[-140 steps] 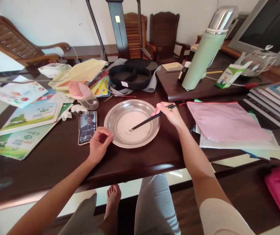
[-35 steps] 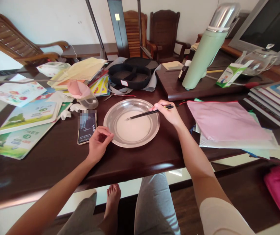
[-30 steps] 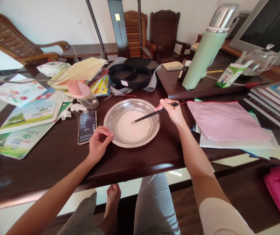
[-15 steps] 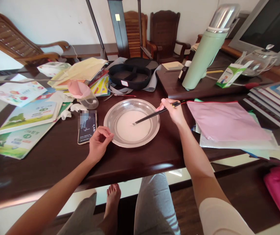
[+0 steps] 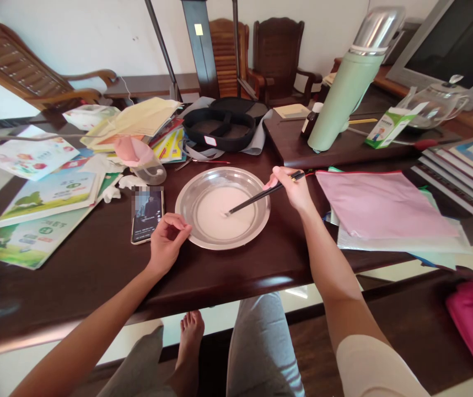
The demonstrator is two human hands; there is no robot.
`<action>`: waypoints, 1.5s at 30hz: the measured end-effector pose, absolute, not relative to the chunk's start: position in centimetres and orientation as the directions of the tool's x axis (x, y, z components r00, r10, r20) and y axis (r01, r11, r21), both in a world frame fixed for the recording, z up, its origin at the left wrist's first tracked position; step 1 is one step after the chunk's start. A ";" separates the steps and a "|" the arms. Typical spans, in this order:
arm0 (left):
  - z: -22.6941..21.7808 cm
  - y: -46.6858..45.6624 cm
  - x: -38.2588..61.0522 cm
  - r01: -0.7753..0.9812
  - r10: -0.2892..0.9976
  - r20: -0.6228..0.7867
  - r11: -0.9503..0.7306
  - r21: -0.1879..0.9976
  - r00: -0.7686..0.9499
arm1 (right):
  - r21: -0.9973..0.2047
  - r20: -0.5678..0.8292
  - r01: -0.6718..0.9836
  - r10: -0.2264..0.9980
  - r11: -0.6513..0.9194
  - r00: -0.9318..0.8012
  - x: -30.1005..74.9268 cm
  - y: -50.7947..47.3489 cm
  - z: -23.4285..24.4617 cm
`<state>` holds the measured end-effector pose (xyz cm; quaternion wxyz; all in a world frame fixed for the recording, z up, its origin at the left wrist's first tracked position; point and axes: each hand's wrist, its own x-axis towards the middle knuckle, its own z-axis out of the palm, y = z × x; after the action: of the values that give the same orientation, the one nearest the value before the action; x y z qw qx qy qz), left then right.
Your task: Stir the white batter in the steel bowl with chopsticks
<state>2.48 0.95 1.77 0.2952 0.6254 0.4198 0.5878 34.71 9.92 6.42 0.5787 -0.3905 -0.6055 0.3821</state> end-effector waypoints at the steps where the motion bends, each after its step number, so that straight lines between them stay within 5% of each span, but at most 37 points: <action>1: 1.8 0.9 2.5 0.181 0.877 0.479 -0.464 0.867 -0.044 | -0.914 0.403 0.024 0.913 0.405 -0.070 34.6 9.8 6.5; 6: 1.5 0.9 2.3 0.191 0.891 0.451 -0.433 0.881 -0.061 | -0.904 0.377 0.109 0.892 0.413 -0.251 33.3 9.2 6.9; 14: 1.3 0.8 1.9 0.343 0.890 0.456 -0.422 0.839 -0.022 | -0.914 0.396 0.110 0.918 0.390 0.032 34.8 9.9 6.7; 20: 1.1 0.7 1.5 0.442 0.889 0.457 -0.405 0.800 -0.013 | -0.910 0.405 0.039 0.906 0.412 -0.120 34.4 9.6 6.4; 24: 1.1 0.8 1.4 0.436 0.902 0.431 -0.398 0.807 0.025 | -0.912 0.377 0.089 0.904 0.400 -0.201 33.4 9.4 6.5; 32: 1.3 0.8 1.4 0.357 0.955 0.284 -0.297 0.886 0.088 | -0.916 0.398 0.074 0.917 0.395 0.031 34.8 10.0 6.6; 40: 1.5 1.0 1.3 0.332 0.952 0.290 -0.305 0.893 0.095 | -0.920 0.340 0.114 0.907 0.376 -0.250 33.5 9.5 6.6; 45: 1.4 1.0 1.3 0.327 0.959 0.270 -0.284 0.901 0.088 | -0.915 0.378 0.124 0.923 0.385 -0.076 34.1 9.8 6.7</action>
<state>1.27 0.95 1.41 0.3410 0.6541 0.4915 0.4629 34.09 9.81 6.73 0.5399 -0.4131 -0.6332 0.3701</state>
